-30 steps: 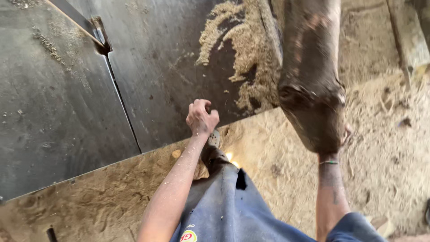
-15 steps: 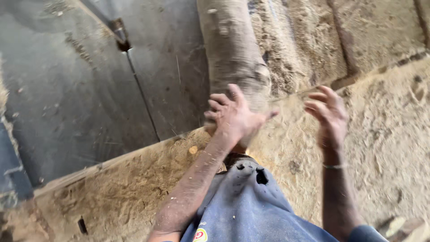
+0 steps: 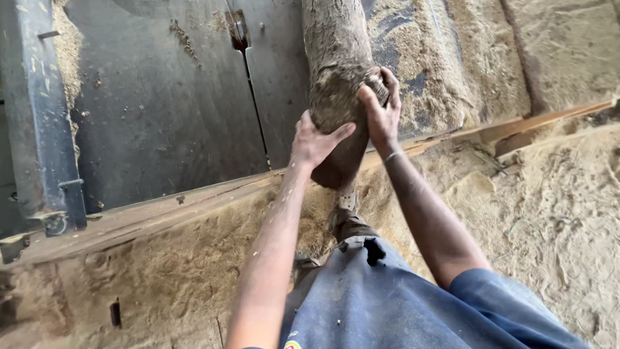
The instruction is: The person feeds logs into a vertical bandsaw, guiding them with both hands to cut them into smaller pieces. The person repeatedly repositions the logs and removes cut sections as the sawing progresses.
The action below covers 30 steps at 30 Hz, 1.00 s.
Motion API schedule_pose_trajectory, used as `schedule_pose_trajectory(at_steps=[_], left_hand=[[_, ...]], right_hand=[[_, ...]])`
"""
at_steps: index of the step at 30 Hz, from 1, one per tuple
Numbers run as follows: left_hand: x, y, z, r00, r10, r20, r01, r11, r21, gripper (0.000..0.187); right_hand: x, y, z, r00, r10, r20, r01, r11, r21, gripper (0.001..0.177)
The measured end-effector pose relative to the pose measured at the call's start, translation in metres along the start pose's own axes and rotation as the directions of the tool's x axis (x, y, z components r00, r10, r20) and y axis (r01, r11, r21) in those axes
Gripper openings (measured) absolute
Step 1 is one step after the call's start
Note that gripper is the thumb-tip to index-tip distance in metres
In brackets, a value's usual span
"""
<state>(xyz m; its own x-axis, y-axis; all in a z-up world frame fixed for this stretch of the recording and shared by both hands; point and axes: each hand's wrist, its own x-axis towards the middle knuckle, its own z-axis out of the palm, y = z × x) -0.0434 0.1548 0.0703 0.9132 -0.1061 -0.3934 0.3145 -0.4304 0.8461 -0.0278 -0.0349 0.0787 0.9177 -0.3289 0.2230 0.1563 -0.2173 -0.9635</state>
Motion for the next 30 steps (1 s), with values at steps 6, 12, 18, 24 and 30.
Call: schedule_pose_trajectory(at_steps=[6, 12, 18, 24, 30], left_hand=[[-0.005, 0.009, 0.012, 0.997, 0.073, -0.027, -0.068, 0.986, 0.149, 0.15], [-0.004, 0.01, 0.012, 0.994, 0.072, 0.076, -0.079, 0.994, 0.081, 0.143], [0.002, -0.016, -0.01, 0.961, 0.205, 0.184, -0.135, 0.933, -0.334, 0.152], [0.041, -0.065, -0.011, 0.962, 0.104, 0.253, 0.01, 0.91, -0.414, 0.124], [0.072, -0.091, 0.015, 0.952, 0.095, 0.29, 0.05, 0.889, -0.455, 0.124]], right_hand=[[0.006, 0.034, -0.022, 0.976, 0.219, -0.02, -0.2, 0.922, 0.333, 0.058], [0.009, 0.068, -0.039, 0.947, 0.322, -0.024, -0.274, 0.841, 0.466, 0.065], [0.006, 0.058, -0.031, 0.983, 0.182, -0.039, -0.174, 0.972, 0.156, 0.055], [0.001, 0.097, -0.055, 0.905, 0.377, 0.197, -0.424, 0.759, 0.493, 0.071], [0.007, 0.146, -0.069, 0.83, 0.458, 0.318, -0.558, 0.687, 0.466, 0.095]])
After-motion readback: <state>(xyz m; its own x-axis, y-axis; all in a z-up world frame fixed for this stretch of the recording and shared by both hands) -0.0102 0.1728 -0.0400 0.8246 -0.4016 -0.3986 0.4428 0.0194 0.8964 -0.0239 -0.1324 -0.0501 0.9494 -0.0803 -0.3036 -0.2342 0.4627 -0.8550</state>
